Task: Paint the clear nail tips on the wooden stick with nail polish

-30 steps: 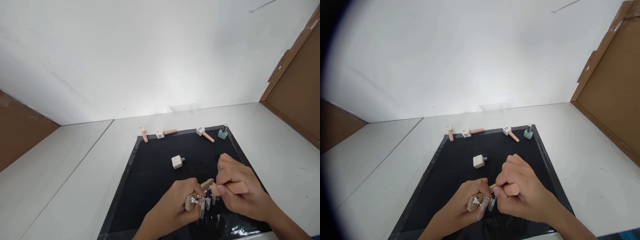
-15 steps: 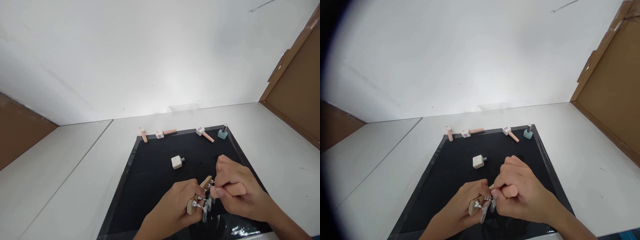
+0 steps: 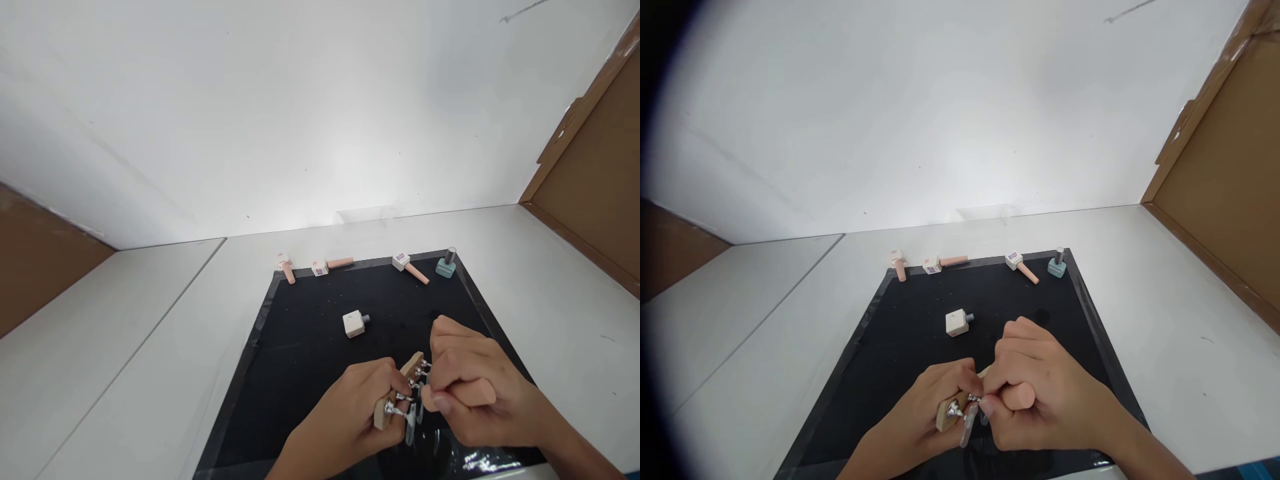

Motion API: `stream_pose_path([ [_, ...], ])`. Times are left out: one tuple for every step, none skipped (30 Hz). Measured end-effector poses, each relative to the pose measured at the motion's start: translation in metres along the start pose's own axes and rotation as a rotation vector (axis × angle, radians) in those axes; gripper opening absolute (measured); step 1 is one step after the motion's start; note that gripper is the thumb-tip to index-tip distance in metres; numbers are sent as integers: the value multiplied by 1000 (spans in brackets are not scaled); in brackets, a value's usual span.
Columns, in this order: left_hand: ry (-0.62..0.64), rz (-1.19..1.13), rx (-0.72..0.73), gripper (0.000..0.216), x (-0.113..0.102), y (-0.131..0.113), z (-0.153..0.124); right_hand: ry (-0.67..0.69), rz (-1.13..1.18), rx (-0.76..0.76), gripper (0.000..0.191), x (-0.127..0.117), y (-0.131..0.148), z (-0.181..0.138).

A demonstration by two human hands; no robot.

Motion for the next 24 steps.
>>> stream_pose_path([
  [-1, 0, 0, 15, 0, 0, -1, -13, -10, -5, 23, -1, 0, 0],
  [1, -1, -2, 15, 0, 1, -1, -31, -12, -8, 23, -3, 1, 1],
  [2, -3, -5, 15, 0, 2, -1, -48, -3, -7, 24, -4, 1, 1],
  [5, -4, -8, 14, 0, 2, -1, -60, 17, -6, 24, -5, 1, 2],
  [6, -6, -9, 14, 0, 2, 0, -62, 43, -4, 24, -5, 1, 2],
  [7, -8, -10, 14, 0, 2, 0, -54, 65, 0, 24, -4, 1, 3],
  [10, -7, -13, 14, 0, 2, 1, -36, 78, 2, 24, -2, 1, 3],
  [12, -3, -14, 15, 0, 2, 1, -15, 77, 6, 23, 0, 0, 2],
  [12, 2, -17, 15, 0, 2, 1, -3, 65, 7, 23, 1, 0, 2],
  [13, 7, -18, 15, 0, 1, 1, 0, 44, 9, 23, 1, -1, 2],
  [15, 12, -19, 14, 0, 2, 1, -8, 22, 10, 23, 0, -1, 1],
  [18, 16, -19, 13, 1, 2, 0, -30, 7, 9, 23, -2, -2, 1],
  [20, 16, -18, 13, 1, 2, -1, -55, 5, 9, 23, -4, -2, 1],
  [22, 13, -18, 12, 1, 3, -2, -78, 15, 10, 24, -6, -2, 2],
  [25, 10, -19, 12, 2, 3, -3, -90, 37, 10, 24, -7, -2, 1],
  [26, 3, -21, 12, 2, 4, -3, -88, 63, 11, 24, -7, -2, 1],
  [25, -2, -24, 13, 2, 4, -3, -72, 86, 9, 24, -6, -1, 1],
  [23, -8, -26, 13, 2, 4, -3, -44, 97, 10, 23, -3, -1, 1],
  [20, -10, -29, 14, 2, 4, -3, -16, 93, 12, 23, -1, -1, 0],
  [17, -10, -31, 14, 2, 4, -2, 1, 76, 13, 23, 1, -1, 0],
  [16, -8, -32, 14, 2, 4, -2, 6, 50, 15, 23, 1, -2, 0],
  [15, -5, -32, 14, 1, 3, -2, -6, 21, 19, 24, 0, -3, 0],
  [15, -3, -31, 13, 1, 3, -2, -29, 0, 23, 24, -2, -3, 1],
  [18, -3, -28, 14, 1, 3, -2, -58, -6, 24, 24, -5, -3, 1],
])
Point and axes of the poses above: each hand's wrist, its own z-axis towards the middle knuckle, its own x-axis out of the palm, y = z × x, the point moved 10 cm from there along z, towards the middle knuckle, and after that the axes turned 9 degrees about -y, right-handed, at the moved point
